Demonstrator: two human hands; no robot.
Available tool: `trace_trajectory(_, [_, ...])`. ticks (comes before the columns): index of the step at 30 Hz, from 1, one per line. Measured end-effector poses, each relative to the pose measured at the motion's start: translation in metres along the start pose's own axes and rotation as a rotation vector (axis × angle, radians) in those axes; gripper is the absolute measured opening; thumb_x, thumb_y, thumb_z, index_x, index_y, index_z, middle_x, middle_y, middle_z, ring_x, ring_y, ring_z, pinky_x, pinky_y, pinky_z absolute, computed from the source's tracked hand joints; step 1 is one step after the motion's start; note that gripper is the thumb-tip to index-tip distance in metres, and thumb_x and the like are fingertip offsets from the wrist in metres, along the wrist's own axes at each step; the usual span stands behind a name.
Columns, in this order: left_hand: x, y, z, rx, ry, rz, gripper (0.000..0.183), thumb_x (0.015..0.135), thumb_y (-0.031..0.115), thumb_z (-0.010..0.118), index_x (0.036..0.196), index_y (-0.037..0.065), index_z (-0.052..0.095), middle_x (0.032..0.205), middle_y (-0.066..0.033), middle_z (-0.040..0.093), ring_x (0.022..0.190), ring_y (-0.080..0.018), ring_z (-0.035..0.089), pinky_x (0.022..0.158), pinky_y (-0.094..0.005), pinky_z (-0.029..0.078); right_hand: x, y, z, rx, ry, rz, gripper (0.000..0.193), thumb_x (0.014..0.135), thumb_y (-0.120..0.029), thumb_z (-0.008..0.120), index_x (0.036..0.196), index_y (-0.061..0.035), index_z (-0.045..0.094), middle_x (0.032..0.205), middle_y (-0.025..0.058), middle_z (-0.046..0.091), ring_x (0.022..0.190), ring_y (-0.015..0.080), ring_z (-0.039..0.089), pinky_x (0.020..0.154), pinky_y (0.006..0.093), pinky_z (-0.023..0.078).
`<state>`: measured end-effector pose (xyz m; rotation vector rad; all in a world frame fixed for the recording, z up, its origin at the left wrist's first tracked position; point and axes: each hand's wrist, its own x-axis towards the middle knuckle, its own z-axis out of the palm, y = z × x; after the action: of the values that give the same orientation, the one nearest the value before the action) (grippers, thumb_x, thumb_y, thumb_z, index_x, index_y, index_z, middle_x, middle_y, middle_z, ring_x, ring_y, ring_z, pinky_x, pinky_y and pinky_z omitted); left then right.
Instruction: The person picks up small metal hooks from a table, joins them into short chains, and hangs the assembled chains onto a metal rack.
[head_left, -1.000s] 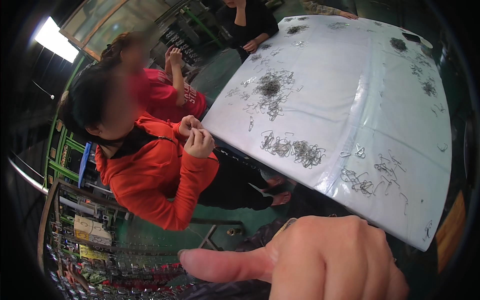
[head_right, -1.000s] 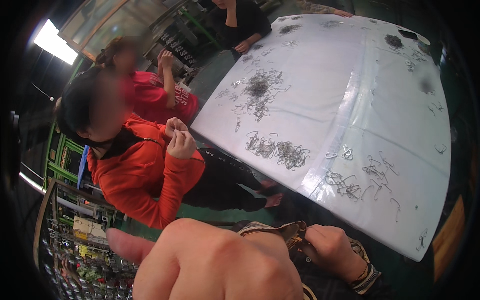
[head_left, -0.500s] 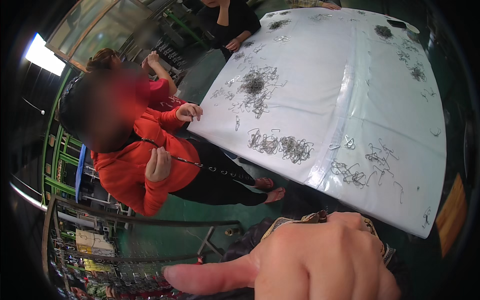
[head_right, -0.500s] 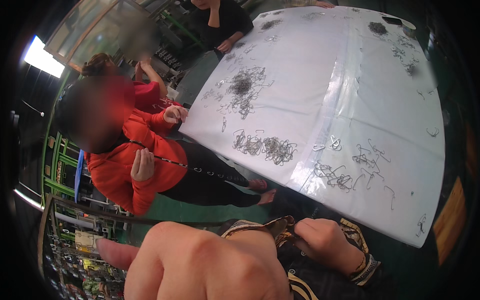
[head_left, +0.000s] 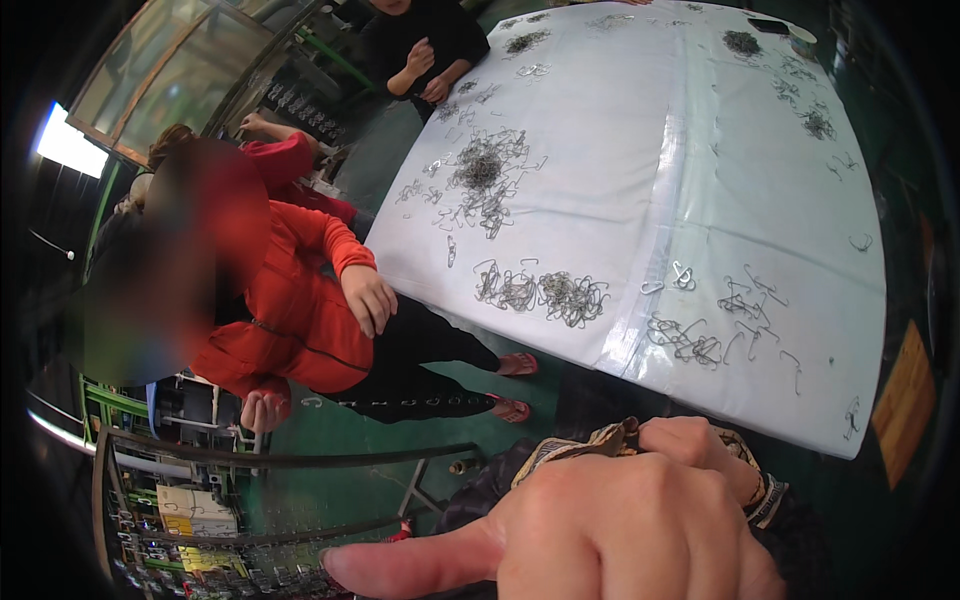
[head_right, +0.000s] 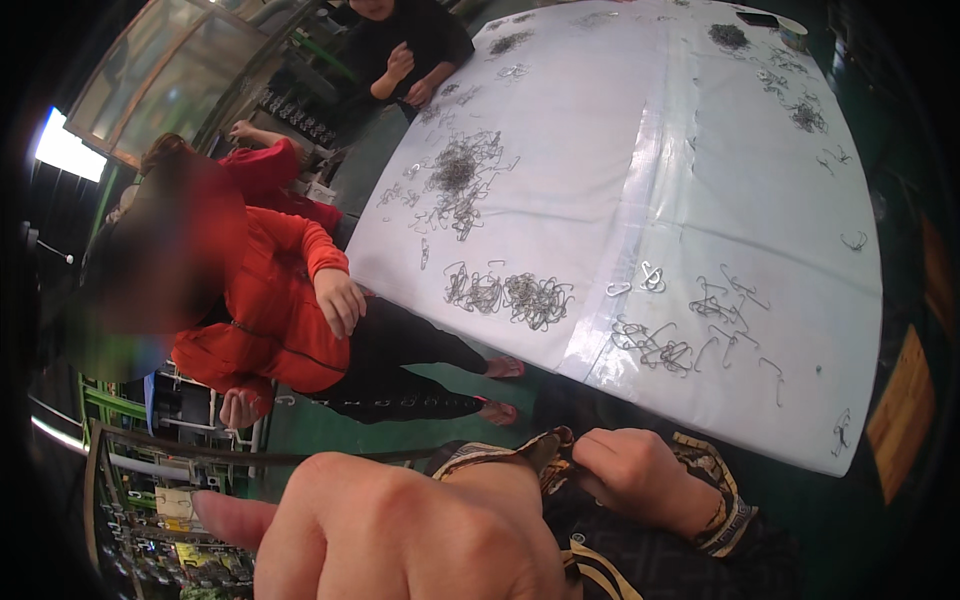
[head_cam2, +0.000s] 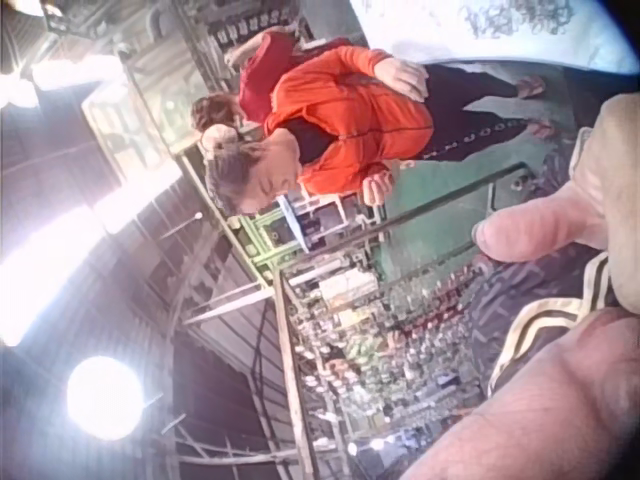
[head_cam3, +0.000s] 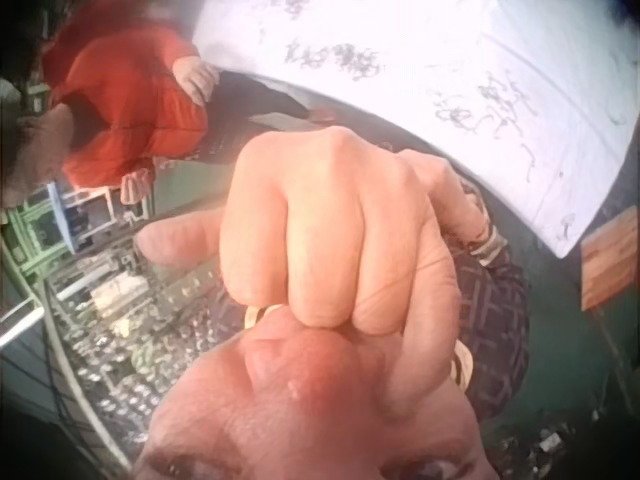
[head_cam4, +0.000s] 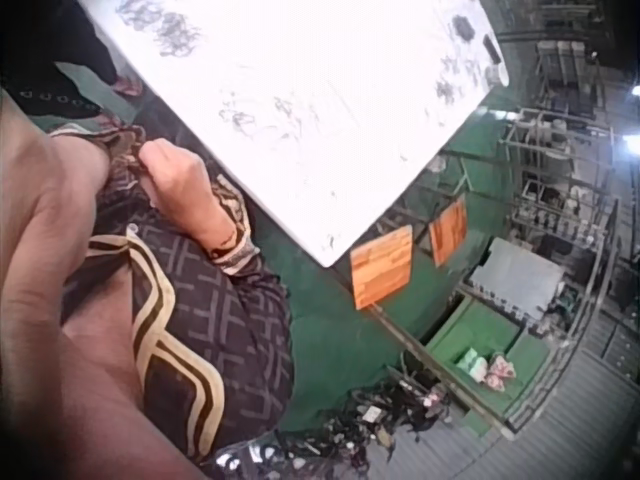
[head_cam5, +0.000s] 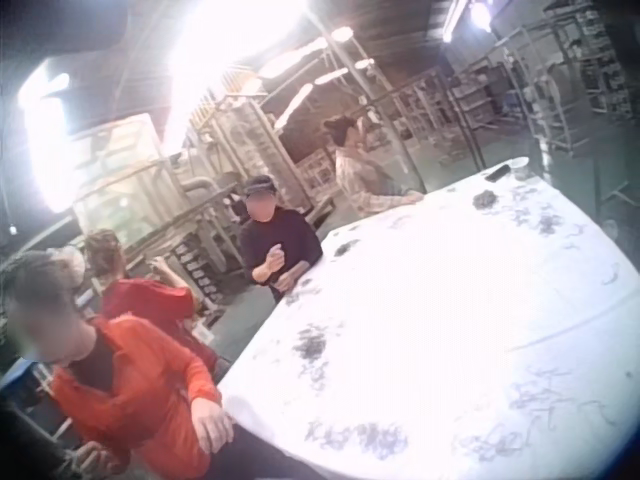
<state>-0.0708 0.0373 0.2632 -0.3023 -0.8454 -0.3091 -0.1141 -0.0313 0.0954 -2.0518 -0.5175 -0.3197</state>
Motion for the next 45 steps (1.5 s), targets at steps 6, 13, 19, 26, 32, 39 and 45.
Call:
trace_trajectory(6, [0.01,0.014,-0.016,-0.03,-0.097,-0.169,0.064,0.105,0.04,0.034,0.049,0.011,0.028,0.048,-0.0025,0.028,0.039,-0.0159,0.033,0.054,-0.0371,0.051,0.003,0.004,-0.004,-0.008,-0.026,0.001,0.027,0.066,-0.005,0.073,0.082,-0.0058,0.051,0.073,0.0095,0.052,0.064,0.0296,0.059,0.055,0.0385,0.048])
trace_trajectory(13, [0.011,0.008,-0.017,-0.042,-0.063,-0.038,0.064,0.106,0.04,0.034,0.049,0.013,0.025,0.047,-0.0017,0.026,0.036,-0.0153,0.029,0.046,-0.0345,0.047,0.007,0.008,0.001,0.019,-0.026,-0.007,0.027,0.066,-0.004,0.074,0.082,-0.0056,0.052,0.073,0.0093,0.052,0.064,0.0288,0.059,0.055,0.0378,0.048])
trace_trajectory(19, [0.02,0.014,-0.05,-0.166,-0.437,-0.171,0.063,0.105,0.037,0.039,0.049,0.008,0.034,0.05,-0.0047,0.037,0.039,-0.0175,0.037,0.052,-0.0358,0.051,0.007,0.009,0.001,0.011,-0.002,-0.001,0.026,0.068,-0.006,0.075,0.081,-0.0055,0.053,0.073,0.009,0.053,0.063,0.0284,0.059,0.055,0.037,0.048])
trace_trajectory(26, [0.016,0.058,-0.063,0.405,-0.253,-0.278,0.065,0.103,0.052,0.032,0.051,0.014,0.039,0.048,0.0,0.042,0.038,-0.0147,0.034,0.056,-0.0374,0.048,0.012,0.0,-0.004,0.028,-0.01,0.0,0.021,0.078,-0.011,0.074,0.082,-0.0055,0.055,0.075,0.0085,0.056,0.064,0.0289,0.06,0.056,0.0361,0.048])
trace_trajectory(32, [-0.037,0.107,-0.159,1.572,0.417,-0.659,0.02,0.094,0.007,0.056,0.076,-0.002,0.059,0.069,-0.004,0.057,0.065,-0.0121,0.051,0.076,-0.0323,0.047,-0.002,0.011,-0.002,0.02,0.041,0.079,0.021,0.078,-0.012,0.077,0.079,-0.0033,0.057,0.072,0.0081,0.059,0.06,0.0261,0.059,0.054,0.0347,0.047])
trace_trajectory(39, [-0.098,0.11,-0.225,2.166,-0.226,-0.855,0.007,0.08,0.002,0.071,0.086,0.003,0.071,0.081,-0.008,0.066,0.073,-0.0238,0.061,0.07,-0.0334,0.05,-0.007,0.013,0.006,0.014,0.041,0.077,0.023,0.081,-0.014,0.072,0.084,-0.0051,0.051,0.073,0.0089,0.053,0.064,0.0281,0.058,0.056,0.0364,0.047])
trace_trajectory(45, [-0.108,0.097,-0.239,2.219,-0.543,-0.829,0.011,0.073,0.002,0.072,0.084,0.003,0.071,0.083,-0.0085,0.065,0.081,-0.0291,0.061,0.072,-0.0387,0.051,-0.013,0.014,0.006,0.024,0.046,0.113,0.022,0.081,-0.015,0.072,0.084,-0.0051,0.052,0.074,0.009,0.055,0.065,0.0289,0.059,0.057,0.0373,0.048])
